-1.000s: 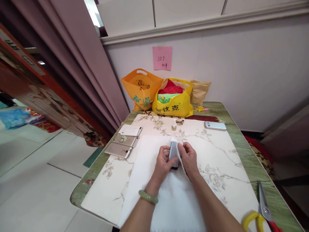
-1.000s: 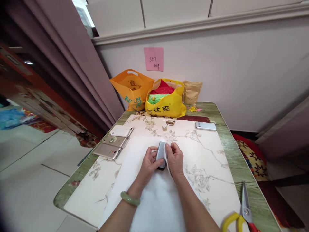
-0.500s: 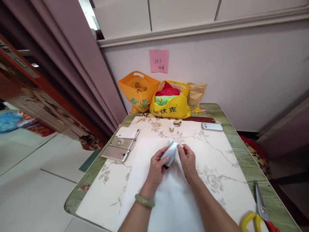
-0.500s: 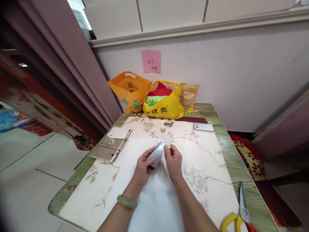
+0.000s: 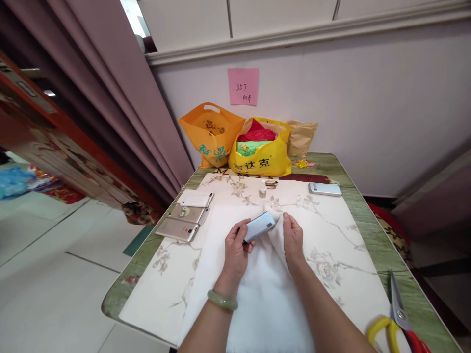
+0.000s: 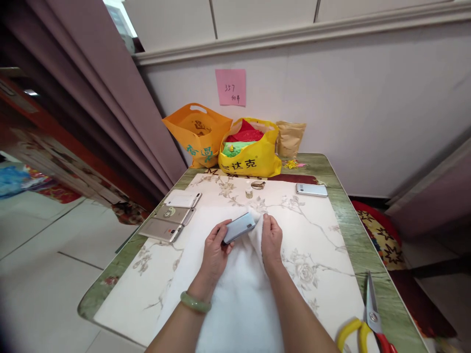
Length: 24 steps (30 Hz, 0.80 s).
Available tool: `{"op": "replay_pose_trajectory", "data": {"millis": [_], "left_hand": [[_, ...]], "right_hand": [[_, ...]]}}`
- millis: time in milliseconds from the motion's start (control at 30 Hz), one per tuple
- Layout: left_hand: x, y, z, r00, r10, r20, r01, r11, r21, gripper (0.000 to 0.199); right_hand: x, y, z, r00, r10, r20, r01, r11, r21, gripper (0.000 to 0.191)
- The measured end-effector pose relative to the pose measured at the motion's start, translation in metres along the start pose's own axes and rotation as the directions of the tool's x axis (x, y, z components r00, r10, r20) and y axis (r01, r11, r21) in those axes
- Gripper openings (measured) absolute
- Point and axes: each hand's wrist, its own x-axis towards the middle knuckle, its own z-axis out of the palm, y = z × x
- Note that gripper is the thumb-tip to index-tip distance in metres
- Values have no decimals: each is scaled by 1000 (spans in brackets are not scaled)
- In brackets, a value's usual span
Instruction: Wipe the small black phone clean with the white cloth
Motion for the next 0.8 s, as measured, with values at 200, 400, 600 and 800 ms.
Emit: {"op": "replay_pose_trajectory", "data": {"millis": [200, 400, 600, 800], "left_hand": [[-1, 2, 1, 997, 17, -70, -18, 1000, -3, 38], [4, -2, -6, 1000, 4, -30, -9, 987, -160, 45], [0, -8, 1, 986, -80, 147, 85, 996, -24, 30], [-1, -10, 6, 984, -37, 173, 51, 996, -74, 35]], "right_hand": [[-3, -8, 3, 972, -6, 233, -17, 995, 97, 31], [-6, 1, 8, 946, -14, 323, -17, 996, 92, 38], [-2, 6, 4, 964, -33, 264, 34, 999, 0, 31], [-4, 1, 5, 986, -51, 161, 59, 997, -40, 41]]}}
